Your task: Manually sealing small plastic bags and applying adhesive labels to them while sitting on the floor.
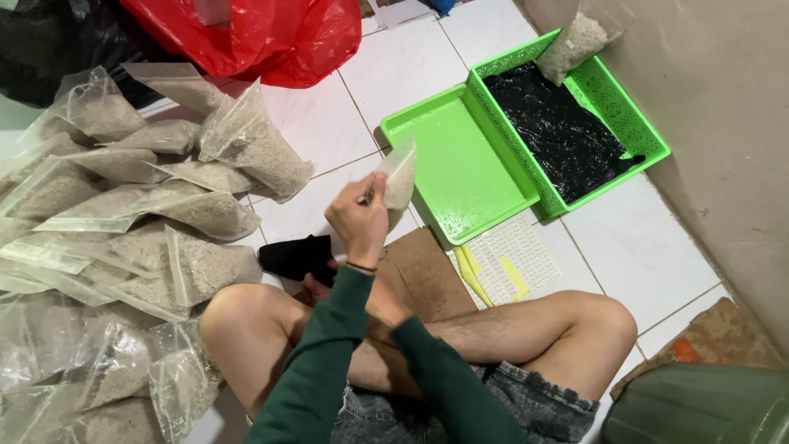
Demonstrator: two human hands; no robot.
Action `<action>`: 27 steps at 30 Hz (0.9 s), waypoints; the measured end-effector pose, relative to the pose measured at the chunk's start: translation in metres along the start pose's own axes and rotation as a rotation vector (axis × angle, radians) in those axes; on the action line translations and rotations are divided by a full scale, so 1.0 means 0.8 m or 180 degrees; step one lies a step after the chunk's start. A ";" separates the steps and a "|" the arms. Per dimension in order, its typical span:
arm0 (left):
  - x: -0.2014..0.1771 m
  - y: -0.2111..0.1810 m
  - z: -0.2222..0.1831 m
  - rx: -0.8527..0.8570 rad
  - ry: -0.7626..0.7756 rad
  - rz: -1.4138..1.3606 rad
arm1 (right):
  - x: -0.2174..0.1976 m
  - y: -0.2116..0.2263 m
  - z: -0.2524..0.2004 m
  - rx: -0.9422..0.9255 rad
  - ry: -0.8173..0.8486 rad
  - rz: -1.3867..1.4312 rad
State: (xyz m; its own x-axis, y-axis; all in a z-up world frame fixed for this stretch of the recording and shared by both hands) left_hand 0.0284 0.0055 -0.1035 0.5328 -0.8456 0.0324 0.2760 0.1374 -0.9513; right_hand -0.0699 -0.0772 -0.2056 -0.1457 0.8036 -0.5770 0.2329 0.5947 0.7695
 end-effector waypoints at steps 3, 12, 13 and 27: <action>-0.003 0.023 -0.022 -0.0091 -0.0052 0.0071 | -0.011 -0.014 -0.002 0.0024 -0.0082 -0.0082; 0.025 -0.014 -0.101 -0.0515 -0.0343 -0.0081 | -0.077 0.024 0.016 -0.0940 -0.1621 -0.0316; 0.023 -0.023 -0.104 -0.0514 -0.0348 -0.0074 | -0.081 0.026 0.016 -0.0943 -0.1613 -0.0312; -0.016 0.005 -0.095 -0.0292 0.1014 0.0116 | -0.117 -0.068 0.090 -0.1380 -0.0146 -0.0383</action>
State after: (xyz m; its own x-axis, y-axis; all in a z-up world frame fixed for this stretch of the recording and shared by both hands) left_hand -0.0385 -0.0223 -0.1313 0.2601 -0.9618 -0.0857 0.1805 0.1356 -0.9742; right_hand 0.0003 -0.1861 -0.2132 -0.1021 0.7323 -0.6733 -0.2089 0.6460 0.7342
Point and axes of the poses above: each hand's wrist, its own z-axis towards the middle knuckle, its own x-axis out of the palm, y = z × x, the point moved 2 cm from there along z, towards the middle knuckle, and after that the axes turned 15 degrees about -z, right-handed, at the moved point
